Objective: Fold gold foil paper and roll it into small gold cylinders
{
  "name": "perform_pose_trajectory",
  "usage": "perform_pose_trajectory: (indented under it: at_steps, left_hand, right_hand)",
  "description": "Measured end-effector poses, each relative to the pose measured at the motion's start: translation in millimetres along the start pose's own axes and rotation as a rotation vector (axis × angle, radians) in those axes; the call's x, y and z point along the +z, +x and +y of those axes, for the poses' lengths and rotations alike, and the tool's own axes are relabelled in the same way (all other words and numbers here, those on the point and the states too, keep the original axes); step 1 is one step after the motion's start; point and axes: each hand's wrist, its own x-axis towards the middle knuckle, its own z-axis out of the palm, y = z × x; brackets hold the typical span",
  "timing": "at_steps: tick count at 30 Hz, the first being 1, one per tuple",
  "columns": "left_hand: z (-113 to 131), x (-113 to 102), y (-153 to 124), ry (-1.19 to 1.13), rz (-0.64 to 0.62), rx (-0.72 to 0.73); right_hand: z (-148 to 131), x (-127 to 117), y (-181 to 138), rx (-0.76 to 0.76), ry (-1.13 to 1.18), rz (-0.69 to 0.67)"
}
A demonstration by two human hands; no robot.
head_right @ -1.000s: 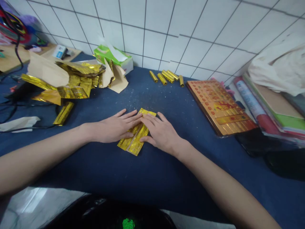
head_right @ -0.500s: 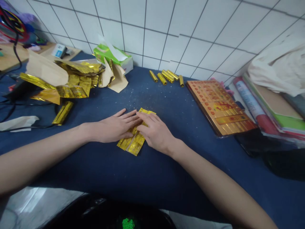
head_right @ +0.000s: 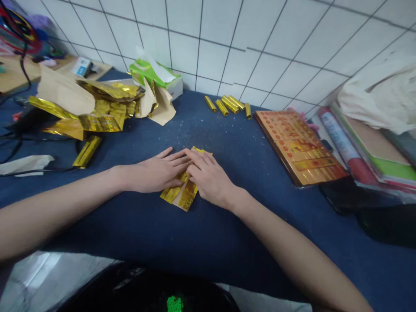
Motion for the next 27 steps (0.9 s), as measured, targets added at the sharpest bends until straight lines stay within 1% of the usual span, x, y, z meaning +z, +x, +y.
perform_pose_trajectory:
  at_steps: [3,9,17,22,24,27]
  left_hand:
    - [0.0,0.1,-0.1,-0.002,0.002,0.002]
    - [-0.3,1.4,0.6,-0.011,0.0,-0.006]
    - [3.0,-3.6,-0.7,-0.059,-0.003,-0.018]
    - [7.2,-1.0,-0.2,-0.056,0.019,-0.041]
    - [8.3,1.4,0.5,-0.036,0.032,-0.05]
    - [8.2,4.7,1.2,-0.013,0.05,-0.046]
  right_hand:
    - [-0.5,2.7,0.8,-0.016,-0.017,0.014]
    - [-1.8,7.2,2.5,0.013,-0.019,0.034]
    - [-3.6,4.4,3.3,0.016,-0.03,0.011]
    - [-3.8,4.5,3.1,0.035,0.008,-0.008]
    - [-3.9,4.2,2.5,0.057,0.038,-0.014]
    - [-2.7,3.9,1.1,0.137,0.084,-0.028]
